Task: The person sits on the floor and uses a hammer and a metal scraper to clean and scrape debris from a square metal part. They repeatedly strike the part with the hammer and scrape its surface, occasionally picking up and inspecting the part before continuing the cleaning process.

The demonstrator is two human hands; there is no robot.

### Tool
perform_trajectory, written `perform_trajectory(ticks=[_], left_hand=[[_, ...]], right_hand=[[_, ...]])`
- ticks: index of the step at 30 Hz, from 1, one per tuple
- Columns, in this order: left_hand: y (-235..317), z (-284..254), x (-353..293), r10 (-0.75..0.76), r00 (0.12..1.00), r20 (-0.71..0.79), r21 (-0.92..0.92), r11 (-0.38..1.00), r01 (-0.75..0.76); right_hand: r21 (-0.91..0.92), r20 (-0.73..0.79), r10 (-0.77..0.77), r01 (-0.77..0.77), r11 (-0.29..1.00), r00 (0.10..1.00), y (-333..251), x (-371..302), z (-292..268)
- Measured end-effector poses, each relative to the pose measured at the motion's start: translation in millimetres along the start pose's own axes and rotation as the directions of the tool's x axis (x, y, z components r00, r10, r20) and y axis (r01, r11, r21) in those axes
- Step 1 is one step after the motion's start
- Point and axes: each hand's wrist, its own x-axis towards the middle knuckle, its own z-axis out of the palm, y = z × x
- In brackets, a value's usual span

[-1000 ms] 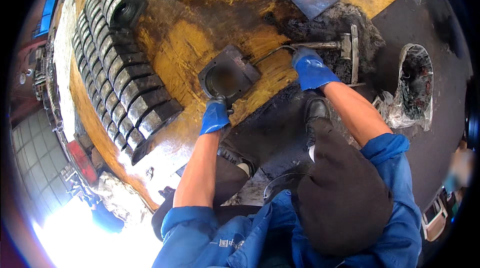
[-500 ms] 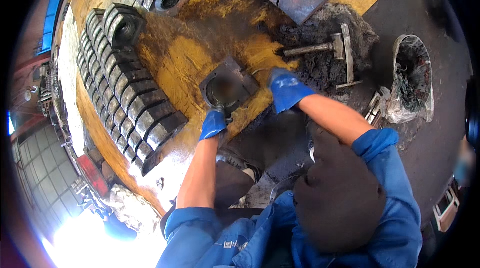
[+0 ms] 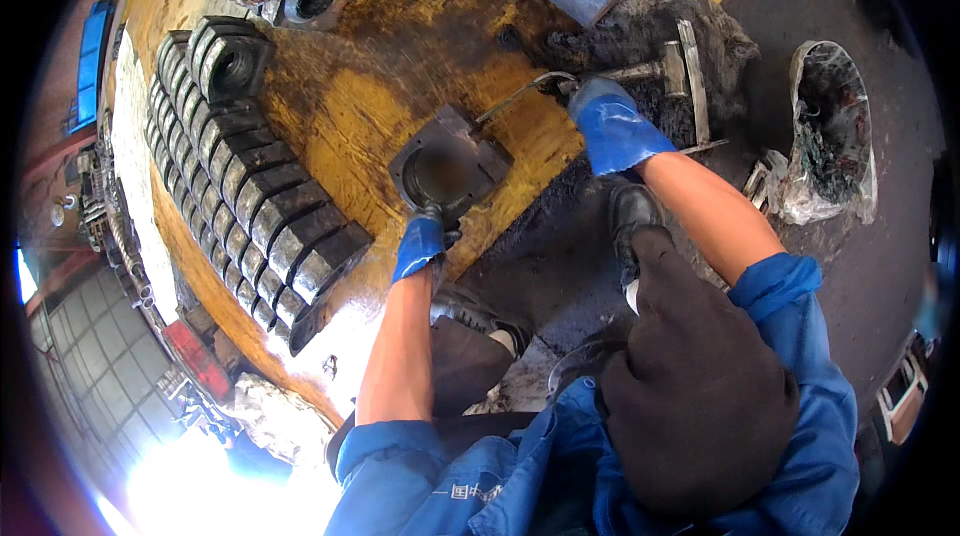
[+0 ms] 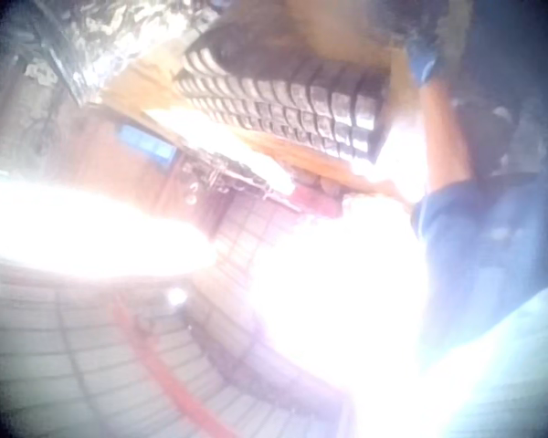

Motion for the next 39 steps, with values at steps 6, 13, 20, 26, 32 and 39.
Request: perform_trajectory(ticks=[6,13,20,26,32,39], left_hand=[[0,-2,10,-0.086,0.996,-0.002,0.058,0.995,0.086],[9,7,-6,-0.008,1.0,-0.007,-0.02,1.0,0.008],[2,2,-6,0.012,1.0,0.004,-0.04,0.999,-0.012],[-7,-12,4,0.003,0.998,0.063,0.148,0.989,-0.012],[2,0,9,-0.034,0.999,-0.006,0.029,0.999,0.035],[29,-5,-47,0.274,0.961,-0.046,0.577,0.792,-0.199]], right_hand=[[0.122,-0.01,0.029,-0.027,0.992,1.0,-11,12,20],[-0.277,0.076,-0.534,0.533,0.8,0.842,-15,4,19],[-0.255,0.084,-0.625,0.623,0.74,0.776,-38,-3,19],[-0.241,0.224,-0.591,0.632,0.737,0.775,-38,-6,-4],[-0.149,0.033,-0.499,0.498,0.854,0.866,-51,17,63],[-0.261,0.207,-0.551,0.589,0.765,0.808,-63,10,58]])
